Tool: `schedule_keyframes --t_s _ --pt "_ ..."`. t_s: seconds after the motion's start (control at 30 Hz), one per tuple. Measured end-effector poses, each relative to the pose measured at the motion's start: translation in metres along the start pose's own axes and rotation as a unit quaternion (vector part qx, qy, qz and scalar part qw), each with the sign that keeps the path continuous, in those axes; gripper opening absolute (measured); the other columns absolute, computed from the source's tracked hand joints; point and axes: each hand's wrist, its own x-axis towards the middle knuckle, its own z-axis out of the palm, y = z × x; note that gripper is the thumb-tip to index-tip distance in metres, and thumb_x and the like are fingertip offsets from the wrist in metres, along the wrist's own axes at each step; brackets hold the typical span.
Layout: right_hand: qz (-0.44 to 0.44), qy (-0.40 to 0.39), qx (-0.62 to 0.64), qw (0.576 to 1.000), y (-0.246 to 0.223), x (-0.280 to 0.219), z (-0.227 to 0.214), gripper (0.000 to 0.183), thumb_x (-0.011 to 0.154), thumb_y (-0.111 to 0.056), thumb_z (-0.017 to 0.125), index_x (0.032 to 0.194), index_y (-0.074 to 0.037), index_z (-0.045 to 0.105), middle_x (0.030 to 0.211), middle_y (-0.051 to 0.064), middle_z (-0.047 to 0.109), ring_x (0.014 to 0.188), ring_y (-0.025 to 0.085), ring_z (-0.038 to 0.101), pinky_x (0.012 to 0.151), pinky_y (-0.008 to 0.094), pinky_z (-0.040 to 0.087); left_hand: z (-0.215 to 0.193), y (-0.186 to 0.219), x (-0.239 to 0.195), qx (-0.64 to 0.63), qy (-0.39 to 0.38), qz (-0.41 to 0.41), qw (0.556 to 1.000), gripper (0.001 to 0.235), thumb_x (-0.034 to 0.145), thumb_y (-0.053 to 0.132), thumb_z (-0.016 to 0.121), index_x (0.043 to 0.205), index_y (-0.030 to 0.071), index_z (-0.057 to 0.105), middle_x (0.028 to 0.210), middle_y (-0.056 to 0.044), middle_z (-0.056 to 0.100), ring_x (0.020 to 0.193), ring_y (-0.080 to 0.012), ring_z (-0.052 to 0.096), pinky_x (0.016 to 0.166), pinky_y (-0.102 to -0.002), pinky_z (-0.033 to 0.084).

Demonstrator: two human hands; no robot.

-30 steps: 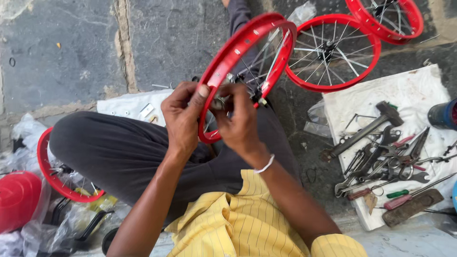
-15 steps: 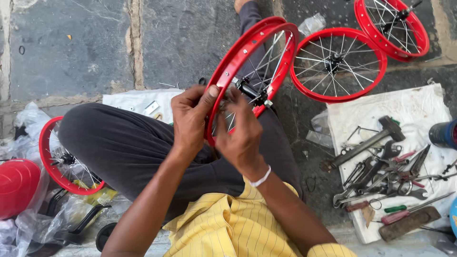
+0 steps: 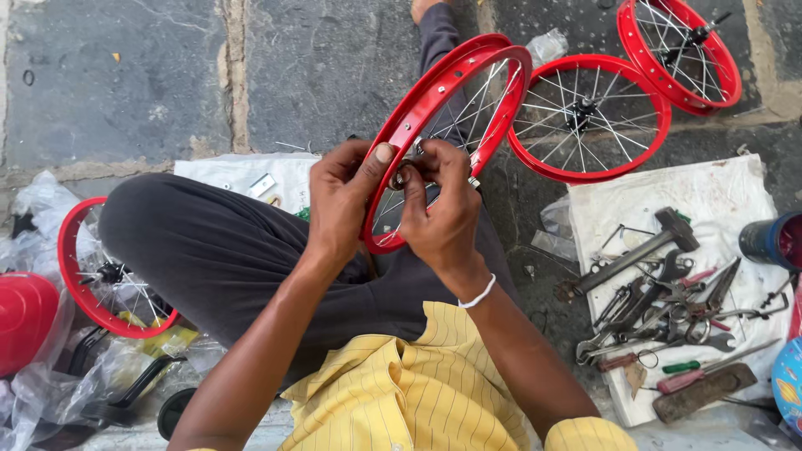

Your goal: The person sits on the ground and manually installs nipples onto the ends of spokes on a red bicycle wheel rim. They repeatedly pick up small metal nipples and screw them onto the spoke tips by hand, working around the circumference of the wheel.

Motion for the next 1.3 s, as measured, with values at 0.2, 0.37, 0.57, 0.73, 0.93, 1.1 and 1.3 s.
schedule_keyframes --t_s 0.2,0.37,0.57,0.73,0.93,1.1,1.3 --pt "-0.073 -0.041 -0.031 0.996 0.004 0.006 -0.002 0.034 0.090 0.001 0.073 0.119 -0.001 0.056 0.104 0.018 0.065 0.092 0.033 0.071 0.079 0.040 0.057 0.012 0.000 -0.007 -0.005 0.025 -0.008 1.000 0.032 0.096 0.030 0.074 0.091 -0.001 0.071 0.079 -0.004 0.072 0.071 -0.0063 0.062 0.065 -0.023 0.051" --pt "-0.138 0.053 -0.099 0.984 -0.004 0.006 0.011 0.032 0.091 0.003 0.073 0.118 0.000 0.055 0.122 0.024 0.064 0.105 0.038 0.072 0.087 0.042 0.059 0.015 0.003 0.001 0.032 0.062 -0.008 0.998 0.031 0.097 0.029 0.075 0.089 -0.001 0.074 0.076 -0.002 0.067 0.068 -0.0059 0.055 0.060 -0.023 0.044" --pt "-0.041 0.032 -0.065 0.997 0.002 -0.002 0.005 0.025 0.094 0.001 0.072 0.114 -0.002 0.058 0.103 0.016 0.065 0.092 0.033 0.072 0.081 0.040 0.057 0.016 0.000 -0.007 0.044 0.025 0.058 0.997 0.036 0.101 0.034 0.072 0.100 -0.002 0.074 0.090 0.000 0.068 0.082 -0.0076 0.059 0.073 -0.025 0.048" --pt "-0.060 0.022 -0.042 0.997 -0.005 -0.003 0.004 0.022 0.098 -0.004 0.069 0.118 0.000 0.060 0.110 0.018 0.068 0.103 0.034 0.072 0.089 0.040 0.057 0.017 0.013 -0.007 0.178 0.073 0.060 0.979 0.037 0.103 0.035 0.070 0.102 -0.002 0.076 0.083 -0.002 0.064 0.075 -0.0080 0.053 0.065 -0.029 0.045" --pt "0.070 -0.025 0.057 0.996 0.009 0.008 0.000 0.018 0.094 -0.006 0.073 0.111 -0.001 0.068 0.101 0.012 0.075 0.093 0.024 0.075 0.088 0.034 0.058 0.001 0.020 0.034 0.186 0.014 0.070 0.980 0.035 0.107 0.033 0.064 0.116 0.002 0.077 0.077 0.003 0.062 0.070 -0.0051 0.049 0.061 -0.026 0.039" --pt "0.060 0.050 0.130 0.988 0.026 0.014 0.030 0.033 0.097 -0.008 0.072 0.129 -0.002 0.063 0.116 0.011 0.072 0.106 0.022 0.071 0.097 0.033 0.056 -0.011 0.014 0.038 0.126 0.001 0.078 0.989 0.030 0.106 0.025 0.068 0.120 -0.001 0.074 0.092 0.000 0.073 0.082 -0.0067 0.061 0.072 -0.024 0.051" --pt "0.089 -0.120 0.262 0.953 0.051 0.037 0.040 0.048 0.095 -0.015 0.066 0.139 -0.001 0.054 0.129 0.010 0.062 0.118 0.024 0.063 0.098 0.035 0.053 -0.018 0.005 0.039 0.117 0.058 0.073 0.989 0.028 0.106 0.024 0.071 0.116 -0.002 0.069 0.097 -0.001 0.071 0.086 -0.0068 0.061 0.075 -0.024 0.051"
